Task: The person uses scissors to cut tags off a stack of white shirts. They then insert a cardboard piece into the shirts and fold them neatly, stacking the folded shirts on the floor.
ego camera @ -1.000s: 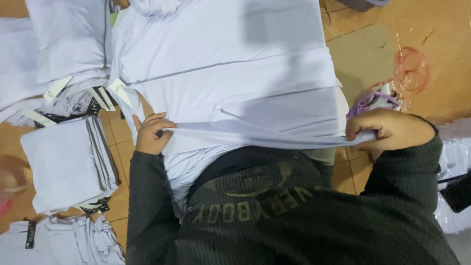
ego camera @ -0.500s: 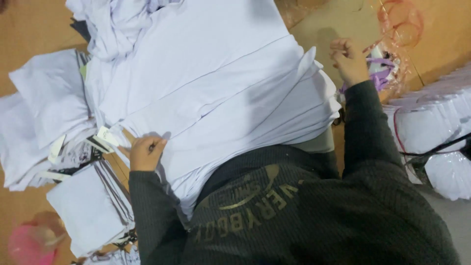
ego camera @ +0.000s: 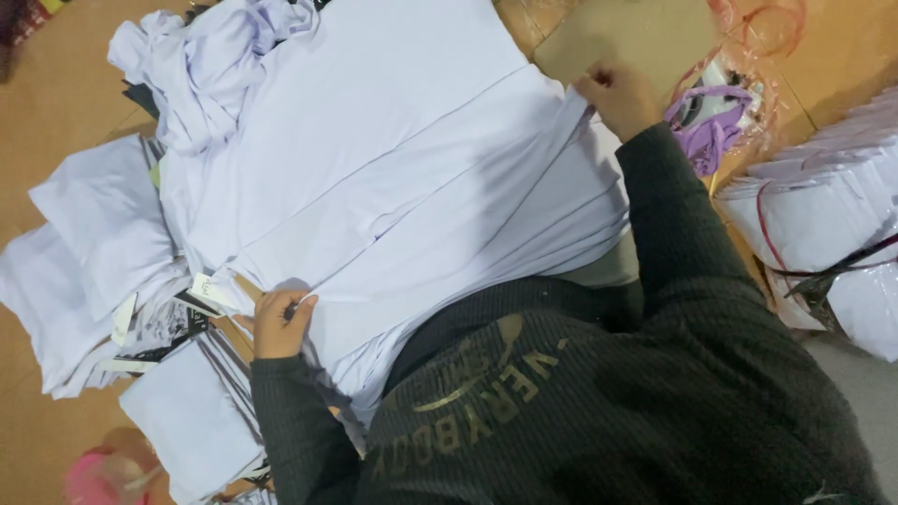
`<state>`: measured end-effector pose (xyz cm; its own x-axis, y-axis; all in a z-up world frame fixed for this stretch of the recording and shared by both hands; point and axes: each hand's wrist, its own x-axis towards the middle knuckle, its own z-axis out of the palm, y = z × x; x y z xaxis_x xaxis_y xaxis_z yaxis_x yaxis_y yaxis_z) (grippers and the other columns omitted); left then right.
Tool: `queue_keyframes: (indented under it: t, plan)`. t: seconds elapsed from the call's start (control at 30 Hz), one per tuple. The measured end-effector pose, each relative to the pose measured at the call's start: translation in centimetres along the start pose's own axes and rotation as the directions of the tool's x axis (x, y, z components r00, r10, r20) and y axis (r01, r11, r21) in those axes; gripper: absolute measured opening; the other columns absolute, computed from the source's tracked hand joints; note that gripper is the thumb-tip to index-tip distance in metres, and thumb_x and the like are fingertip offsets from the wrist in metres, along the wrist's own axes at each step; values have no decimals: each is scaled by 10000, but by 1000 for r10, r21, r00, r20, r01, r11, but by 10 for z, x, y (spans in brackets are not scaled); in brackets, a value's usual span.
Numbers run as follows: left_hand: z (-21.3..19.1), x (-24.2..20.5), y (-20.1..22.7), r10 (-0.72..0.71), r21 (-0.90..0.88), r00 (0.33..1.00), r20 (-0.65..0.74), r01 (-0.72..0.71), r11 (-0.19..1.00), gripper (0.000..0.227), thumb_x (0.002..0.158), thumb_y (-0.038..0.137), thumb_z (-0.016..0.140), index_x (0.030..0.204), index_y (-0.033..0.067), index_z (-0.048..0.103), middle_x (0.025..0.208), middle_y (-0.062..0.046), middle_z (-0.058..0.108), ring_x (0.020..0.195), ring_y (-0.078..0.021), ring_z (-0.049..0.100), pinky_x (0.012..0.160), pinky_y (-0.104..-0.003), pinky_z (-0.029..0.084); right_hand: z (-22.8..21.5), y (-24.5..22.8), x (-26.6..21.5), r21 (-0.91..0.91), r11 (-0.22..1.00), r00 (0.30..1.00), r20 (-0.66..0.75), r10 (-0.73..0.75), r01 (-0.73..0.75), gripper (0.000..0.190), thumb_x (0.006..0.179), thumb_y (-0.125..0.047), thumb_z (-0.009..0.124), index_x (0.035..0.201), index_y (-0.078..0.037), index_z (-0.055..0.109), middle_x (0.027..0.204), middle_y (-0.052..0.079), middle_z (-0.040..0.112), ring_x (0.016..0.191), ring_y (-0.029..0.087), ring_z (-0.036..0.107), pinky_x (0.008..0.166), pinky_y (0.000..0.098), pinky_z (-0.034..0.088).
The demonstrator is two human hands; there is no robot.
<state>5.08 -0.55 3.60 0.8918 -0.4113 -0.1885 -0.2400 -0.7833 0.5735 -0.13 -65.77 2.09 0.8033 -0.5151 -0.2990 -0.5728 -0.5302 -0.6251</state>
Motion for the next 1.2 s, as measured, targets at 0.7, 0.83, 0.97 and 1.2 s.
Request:
queue_keyframes:
  t: [0.7, 0.83, 0.97, 1.2]
  plan:
    - [76, 66, 158, 696, 276, 681, -228, -640, 717, 322, 934, -62, 514, 1161, 48, 714, 1182, -224, 666, 1078, -420, 644, 1000, -562, 520, 5, 21, 6, 627, 622, 881, -385, -275, 469, 114, 848, 20, 610, 818, -88, 585, 893, 87, 692, 826, 162, 631, 740, 294, 496]
    - [101, 69, 153, 591, 326, 804, 69, -578, 748, 664, 1008, 449, 605, 1567, 144, 415, 1633, -96, 380, 1510, -345, 356, 1150, -567, 335, -5, 19, 5, 814, 361, 889, -398, -226, 455, 188, 822, 18, 528, 724, -133, 474, 730, -1, 454, 724, 121, 502, 1166, 422, 554]
    - [108, 69, 146, 473, 421, 874, 112, -473, 774, 987, 900, 741, 572, 1645, 164, 278, 1715, -64, 240, 1590, -291, 192, 1224, -627, 189, -21, 27, -8, 798, 527, 956, -261, -133, 292, 184, 794, -25, 480, 773, -203, 436, 669, -65, 350, 585, 62, 308, 540, 240, 217]
    - [105, 64, 158, 415, 425, 904, 102, -417, 803, 1149, 822, 844, 567, 1661, 151, 197, 1726, -91, 193, 1594, -319, 181, 1203, -711, 124, 24, 49, -4, 561, 780, 960, -188, -206, 277, 489, 1071, -49, 651, 1417, -225, 354, 1059, 176, 718, 831, 212, 670, 702, 356, 598]
